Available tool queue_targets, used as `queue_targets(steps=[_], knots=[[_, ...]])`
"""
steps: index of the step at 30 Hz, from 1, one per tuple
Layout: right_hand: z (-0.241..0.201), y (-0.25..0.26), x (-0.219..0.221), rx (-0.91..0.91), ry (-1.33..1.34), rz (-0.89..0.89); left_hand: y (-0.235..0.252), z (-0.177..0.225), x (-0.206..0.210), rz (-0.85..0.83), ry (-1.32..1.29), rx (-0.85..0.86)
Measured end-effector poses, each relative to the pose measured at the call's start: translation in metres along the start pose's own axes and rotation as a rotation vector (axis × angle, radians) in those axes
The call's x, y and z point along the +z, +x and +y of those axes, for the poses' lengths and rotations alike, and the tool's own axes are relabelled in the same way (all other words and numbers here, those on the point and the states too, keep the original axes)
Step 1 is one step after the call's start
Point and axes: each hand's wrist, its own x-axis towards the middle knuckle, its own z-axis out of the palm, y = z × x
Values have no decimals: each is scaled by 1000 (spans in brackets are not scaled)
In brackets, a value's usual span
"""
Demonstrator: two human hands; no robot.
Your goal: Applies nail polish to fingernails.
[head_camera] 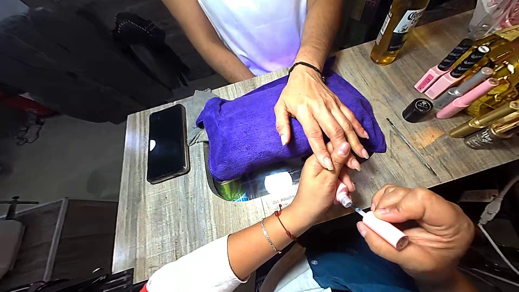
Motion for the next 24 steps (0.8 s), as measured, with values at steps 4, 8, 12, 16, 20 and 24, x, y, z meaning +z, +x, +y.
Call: queue_targets(steps=[4,8,12,16,20,24], knots=[[11,-1,9,70,-79,-43,0,-2,0,13,10,9],[14,-1,11,118,-59,-58,1,-2,-1,20,46,20],[8,-1,8,73,-45,-20,0,-1,0,15,32,6],[4,-2,4,54,-15,13,0,-1,-1,7,27,10],[3,-2,2,51,0,21,0,0,-1,8,39,8],[3,-2,2,49,14,35,-1,1,-2,4,70,6]])
